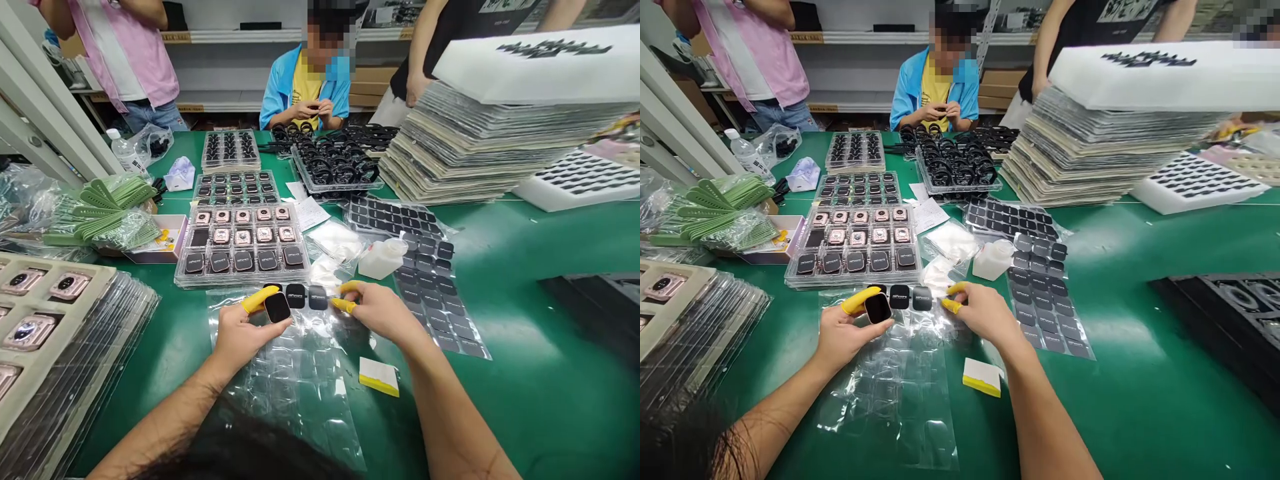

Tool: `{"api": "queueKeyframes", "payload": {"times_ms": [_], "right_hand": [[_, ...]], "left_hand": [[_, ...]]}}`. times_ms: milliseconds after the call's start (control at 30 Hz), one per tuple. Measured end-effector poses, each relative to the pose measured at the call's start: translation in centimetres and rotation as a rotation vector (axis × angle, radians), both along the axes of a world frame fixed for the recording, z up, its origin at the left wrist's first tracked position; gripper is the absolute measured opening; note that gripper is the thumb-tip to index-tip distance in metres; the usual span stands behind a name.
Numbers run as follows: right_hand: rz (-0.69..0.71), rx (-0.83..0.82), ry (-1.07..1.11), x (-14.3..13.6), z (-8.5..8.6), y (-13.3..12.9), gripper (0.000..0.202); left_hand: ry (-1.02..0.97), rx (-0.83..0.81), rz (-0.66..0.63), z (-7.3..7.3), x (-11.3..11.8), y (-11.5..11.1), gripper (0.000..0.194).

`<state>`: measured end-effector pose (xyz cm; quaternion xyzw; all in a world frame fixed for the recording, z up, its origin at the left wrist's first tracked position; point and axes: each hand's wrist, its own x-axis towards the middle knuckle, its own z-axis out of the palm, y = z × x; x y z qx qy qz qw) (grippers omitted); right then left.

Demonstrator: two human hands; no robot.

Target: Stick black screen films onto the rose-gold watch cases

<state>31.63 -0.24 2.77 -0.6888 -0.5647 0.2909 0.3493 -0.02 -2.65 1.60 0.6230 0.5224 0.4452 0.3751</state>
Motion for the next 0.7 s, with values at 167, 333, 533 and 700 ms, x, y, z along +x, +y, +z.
{"api": "queueKeyframes", "payload": {"times_ms": [167, 333, 533, 700], "right_hand": [[-0.207, 0.239, -0.019, -1.8, 0.7, -0.6, 0.033], [-0.127, 0.463, 0.305, -6.4, 1.9, -3.0, 0.046], [-0.237, 0.132, 0.398, -7.8, 0.3, -2.6, 0.084], [-0.359, 0.294, 0.623, -7.4, -0.1, -0.8, 0.071]], "left_hand": [[0.079, 0.124, 0.043, -0.5, -0.3, 0.0, 0.043], [0.031, 0.117, 0.069, -0.3, -0.1, 0.2, 0.047], [0.02, 0.192, 0.091, -0.2, 0.3, 0.4, 0.047], [-0.042, 0.158, 0.05, -0.3, 0.6, 0.2, 0.048]]}}
